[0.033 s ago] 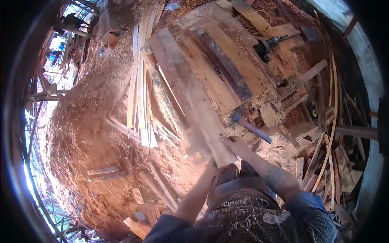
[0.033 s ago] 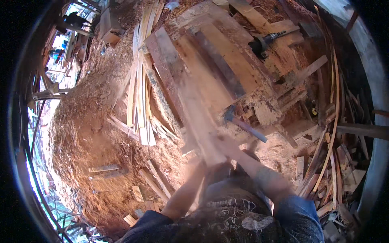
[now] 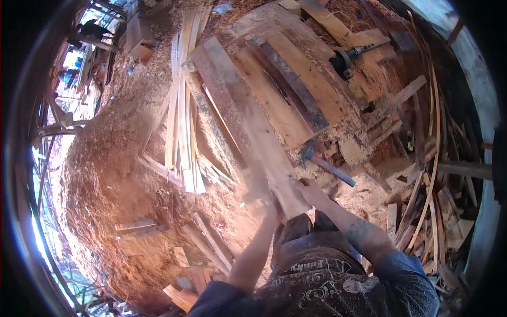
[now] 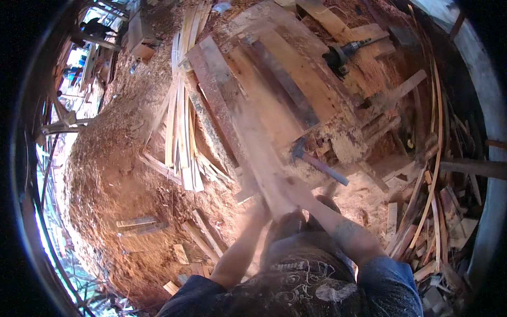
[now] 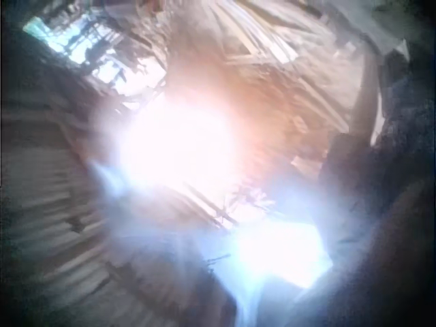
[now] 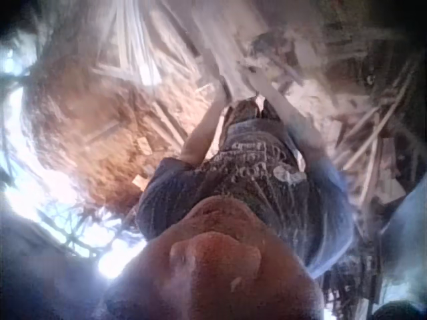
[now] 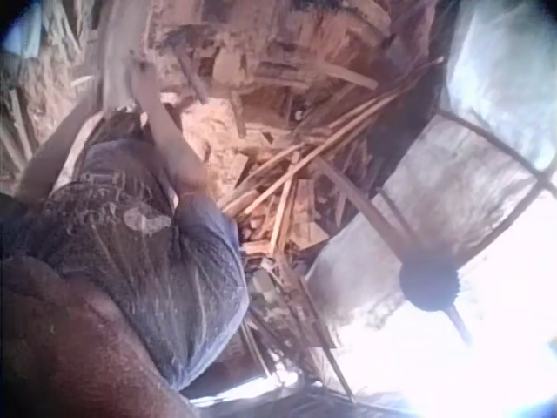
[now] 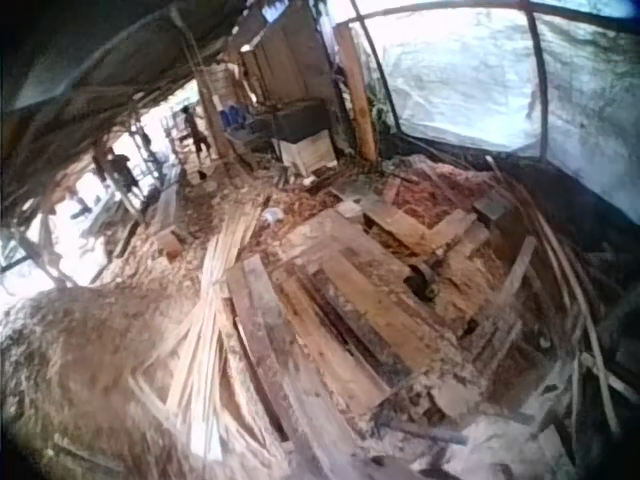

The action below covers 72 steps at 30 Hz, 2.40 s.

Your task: The person uses a hammer to pry and tap a wood plank, then carries the plank across the workshop and cuts a piece off with a circular saw.

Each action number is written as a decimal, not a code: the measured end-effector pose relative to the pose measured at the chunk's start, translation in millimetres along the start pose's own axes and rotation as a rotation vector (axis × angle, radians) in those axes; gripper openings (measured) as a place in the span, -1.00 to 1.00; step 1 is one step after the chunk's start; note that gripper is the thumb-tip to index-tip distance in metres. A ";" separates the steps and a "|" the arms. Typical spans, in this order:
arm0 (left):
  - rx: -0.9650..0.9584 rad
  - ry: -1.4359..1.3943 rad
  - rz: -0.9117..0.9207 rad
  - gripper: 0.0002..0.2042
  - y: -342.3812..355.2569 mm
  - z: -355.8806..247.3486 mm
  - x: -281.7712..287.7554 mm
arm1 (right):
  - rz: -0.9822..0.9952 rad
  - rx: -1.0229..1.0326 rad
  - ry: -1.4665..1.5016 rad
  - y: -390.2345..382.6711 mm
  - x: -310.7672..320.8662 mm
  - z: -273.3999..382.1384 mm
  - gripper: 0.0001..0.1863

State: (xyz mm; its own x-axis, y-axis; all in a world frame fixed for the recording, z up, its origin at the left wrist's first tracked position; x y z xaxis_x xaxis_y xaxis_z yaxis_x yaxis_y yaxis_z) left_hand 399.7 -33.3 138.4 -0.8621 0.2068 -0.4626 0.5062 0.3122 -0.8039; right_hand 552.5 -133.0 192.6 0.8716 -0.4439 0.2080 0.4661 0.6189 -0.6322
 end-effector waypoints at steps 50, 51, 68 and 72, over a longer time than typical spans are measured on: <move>-0.525 1.410 -0.485 0.09 284.2 -225.6 -126.9 | -0.425 0.115 -0.329 4.5 58.8 -93.3 -0.59; -0.516 1.340 -0.480 0.05 276.5 -214.8 -142.8 | -0.440 0.098 -0.331 1.5 62.1 -96.8 -0.59; -0.462 1.244 -0.498 -0.04 251.9 -186.2 -134.6 | -0.515 0.110 -0.670 61.3 67.1 -70.7 -0.36; -0.417 1.192 -0.463 -0.12 255.4 -182.1 -136.6 | -0.495 0.181 -0.460 75.1 56.0 -65.5 -0.61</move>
State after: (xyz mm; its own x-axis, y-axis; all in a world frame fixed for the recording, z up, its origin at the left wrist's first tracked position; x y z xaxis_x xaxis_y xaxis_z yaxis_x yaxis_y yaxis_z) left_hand 650.7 187.1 64.4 -0.5179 0.6147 0.5950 0.3283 0.7850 -0.5253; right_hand 626.4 -153.8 107.9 0.5073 -0.4065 0.7598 0.8082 0.5304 -0.2559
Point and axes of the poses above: each hand's wrist, its own y-axis towards the middle knuckle, its own x-axis out of the back of the hand, z = x × y, the point moved 1 cm from there along y, towards the middle knuckle, and after that the axes turned 4 degrees about -y, right-handed, at the moved point
